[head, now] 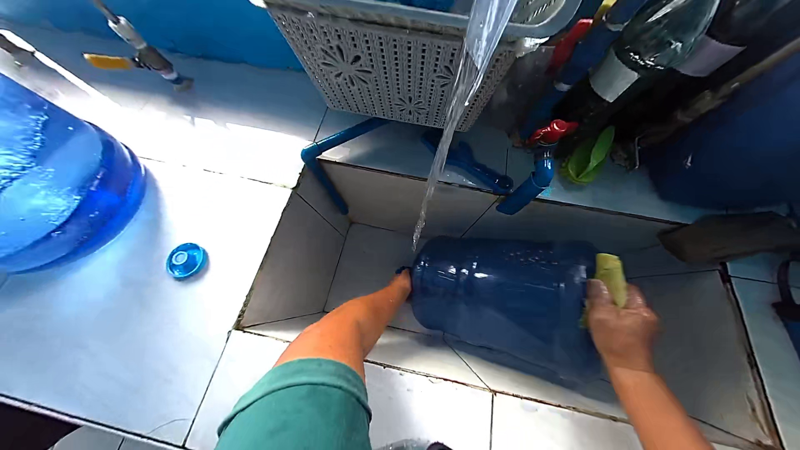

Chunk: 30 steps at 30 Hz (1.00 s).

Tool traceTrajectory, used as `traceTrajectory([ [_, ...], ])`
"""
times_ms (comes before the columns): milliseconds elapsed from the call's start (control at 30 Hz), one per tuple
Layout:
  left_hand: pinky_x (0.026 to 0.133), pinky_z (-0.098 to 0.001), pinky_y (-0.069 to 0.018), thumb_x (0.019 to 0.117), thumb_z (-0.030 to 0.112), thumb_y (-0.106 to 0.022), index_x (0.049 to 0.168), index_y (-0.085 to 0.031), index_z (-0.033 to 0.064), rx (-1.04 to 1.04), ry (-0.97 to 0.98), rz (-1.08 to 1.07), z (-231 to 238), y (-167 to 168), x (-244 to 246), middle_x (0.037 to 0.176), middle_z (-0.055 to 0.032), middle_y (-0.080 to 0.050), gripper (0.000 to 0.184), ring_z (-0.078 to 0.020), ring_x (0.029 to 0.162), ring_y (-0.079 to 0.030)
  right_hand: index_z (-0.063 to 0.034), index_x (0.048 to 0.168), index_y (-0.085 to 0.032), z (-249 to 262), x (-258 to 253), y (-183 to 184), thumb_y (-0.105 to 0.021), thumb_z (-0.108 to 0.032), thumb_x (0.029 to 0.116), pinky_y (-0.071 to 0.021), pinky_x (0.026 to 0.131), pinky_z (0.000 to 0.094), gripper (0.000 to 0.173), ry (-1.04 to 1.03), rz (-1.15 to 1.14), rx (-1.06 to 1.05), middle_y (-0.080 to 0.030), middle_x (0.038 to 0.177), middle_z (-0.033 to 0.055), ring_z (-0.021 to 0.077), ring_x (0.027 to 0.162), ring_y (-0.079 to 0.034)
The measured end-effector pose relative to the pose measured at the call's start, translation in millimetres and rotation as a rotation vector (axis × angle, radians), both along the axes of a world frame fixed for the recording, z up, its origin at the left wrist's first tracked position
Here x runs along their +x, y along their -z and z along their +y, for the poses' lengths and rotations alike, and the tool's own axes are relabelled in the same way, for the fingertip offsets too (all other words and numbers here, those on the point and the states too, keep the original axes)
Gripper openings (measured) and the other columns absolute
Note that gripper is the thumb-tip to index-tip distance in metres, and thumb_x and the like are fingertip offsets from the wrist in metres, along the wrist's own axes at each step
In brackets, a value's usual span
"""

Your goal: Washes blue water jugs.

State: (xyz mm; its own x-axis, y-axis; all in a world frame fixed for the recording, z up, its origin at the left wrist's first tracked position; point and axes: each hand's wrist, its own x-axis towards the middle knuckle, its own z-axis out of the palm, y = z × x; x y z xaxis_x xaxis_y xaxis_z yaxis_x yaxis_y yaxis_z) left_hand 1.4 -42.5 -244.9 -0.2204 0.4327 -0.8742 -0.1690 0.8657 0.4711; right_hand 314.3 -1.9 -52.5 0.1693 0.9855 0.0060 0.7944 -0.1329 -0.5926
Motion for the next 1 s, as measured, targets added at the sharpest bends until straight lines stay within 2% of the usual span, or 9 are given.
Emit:
traceTrajectory([
  [100,0.09,-0.0429,-0.0519,0.111,0.027,-0.038,0.134,-0.056,-0.0021,-0.064,0.302,0.146,23.6,-44.1,-54.6,0.122,-0.0219,-0.063,0.041,-0.0275,0.101,-0.064,0.0124,0.129,-0.061,-29.4,-38.2,-6.5,-0.058,-0.037,0.0998,-0.0495,0.093,0.0664,0.057,-0.156,-0.08,0.212,-0.065,0.118,0.0375,0.0538,0.11,-0.064],
  [267,0.108,-0.0466,-0.0414,0.1121,0.039,-0.034,0.143,-0.049,-0.0027,0.393,0.435,0.168,68.2,-197.3,-71.2,0.142,-0.0225,-0.055,0.054,-0.0311,0.128,-0.055,0.0048,0.122,-0.071,-79.3,-98.1,-14.4,-0.064,-0.039,0.0927,-0.056,0.093,0.0552,0.053,-0.561,-0.053,0.617,-0.07,0.115,0.0294,0.044,0.106,-0.069],
  [333,0.108,-0.038,-0.0394,0.1127,0.032,-0.031,0.142,-0.05,-0.0028,0.6,0.663,0.142,72.7,-264.5,-55.3,0.139,-0.0179,-0.056,0.049,-0.0221,0.126,-0.053,0.0013,0.122,-0.072,-98.0,-109.1,-14.8,-0.06,-0.039,0.0961,-0.0523,0.103,0.0519,0.05,-0.819,0.108,0.648,-0.068,0.123,0.0275,0.0402,0.118,-0.066],
  [400,0.104,-0.0388,-0.0459,0.1046,0.016,-0.05,0.14,-0.052,-0.0025,0.738,0.847,0.165,63.8,-295.4,-40.5,0.132,-0.0181,-0.06,0.04,-0.0221,0.12,-0.057,-0.0016,0.125,-0.07,-98.3,-103.1,-12.5,-0.054,-0.042,0.101,-0.0451,0.115,0.0476,0.05,-1.1,0.234,0.612,-0.065,0.133,0.0244,0.0364,0.132,-0.059],
  [467,0.099,-0.0461,-0.0528,0.0839,0.005,-0.079,0.144,-0.05,0.0001,0.778,0.87,0.209,51.9,-287.9,-36.9,0.128,-0.0226,-0.063,0.067,-0.0286,0.113,-0.064,0.0014,0.128,-0.068,-70.8,-83.6,-15.6,-0.05,-0.037,0.1016,-0.0379,0.12,0.0502,0.05,-1.143,0.188,0.484,-0.061,0.142,0.0232,0.0367,0.14,-0.052],
  [567,0.103,-0.0505,-0.0515,0.0728,0.018,-0.09,0.148,-0.045,0.004,0.764,0.725,0.303,22.4,-271.0,-13.5,0.133,-0.0233,-0.06,0.089,-0.0319,0.12,-0.062,0.0031,0.149,-0.048,6.2,-73.0,-38.0,-0.048,-0.019,0.1051,-0.0264,0.124,0.0549,0.049,-0.763,-0.023,0.101,-0.043,0.159,0.0221,0.0377,0.151,-0.035],
  [700,0.108,-0.0459,-0.0466,0.0783,0.035,-0.083,0.139,-0.053,-0.0037,0.856,0.533,0.498,-14.7,-253.5,21.6,0.134,-0.0219,-0.061,0.078,-0.028,0.126,-0.058,0.007,0.133,-0.063,-1.0,-160.3,-64.8,-0.054,-0.018,0.1002,-0.0329,0.121,0.0527,0.042,-0.725,0.132,0.139,-0.058,0.142,0.0267,0.0386,0.14,-0.048],
  [900,0.116,-0.0451,-0.0379,0.0702,0.033,-0.086,0.155,-0.033,-0.0009,0.792,0.37,0.544,-49.6,-258.6,15.9,0.157,-0.0242,-0.037,0.106,-0.0309,0.142,-0.043,0.0063,0.12,-0.067,41.4,-152.5,-75.3,-0.051,-0.02,0.1055,-0.0472,0.099,0.066,0.034,-0.507,0.007,-0.075,-0.066,0.12,0.0309,0.0469,0.117,-0.063],
  [1000,0.113,-0.0461,-0.042,0.0699,0.03,-0.086,0.143,-0.046,-0.0102,0.914,0.33,0.574,-47.6,-245.2,20.9,0.142,-0.0284,-0.053,0.092,-0.0332,0.133,-0.052,0.003,0.116,-0.072,-4.4,-198.6,-88.4,-0.054,-0.016,0.1005,-0.0457,0.106,0.0576,0.031,-0.792,-0.003,0.034,-0.07,0.12,0.024,0.0385,0.121,-0.062],
])
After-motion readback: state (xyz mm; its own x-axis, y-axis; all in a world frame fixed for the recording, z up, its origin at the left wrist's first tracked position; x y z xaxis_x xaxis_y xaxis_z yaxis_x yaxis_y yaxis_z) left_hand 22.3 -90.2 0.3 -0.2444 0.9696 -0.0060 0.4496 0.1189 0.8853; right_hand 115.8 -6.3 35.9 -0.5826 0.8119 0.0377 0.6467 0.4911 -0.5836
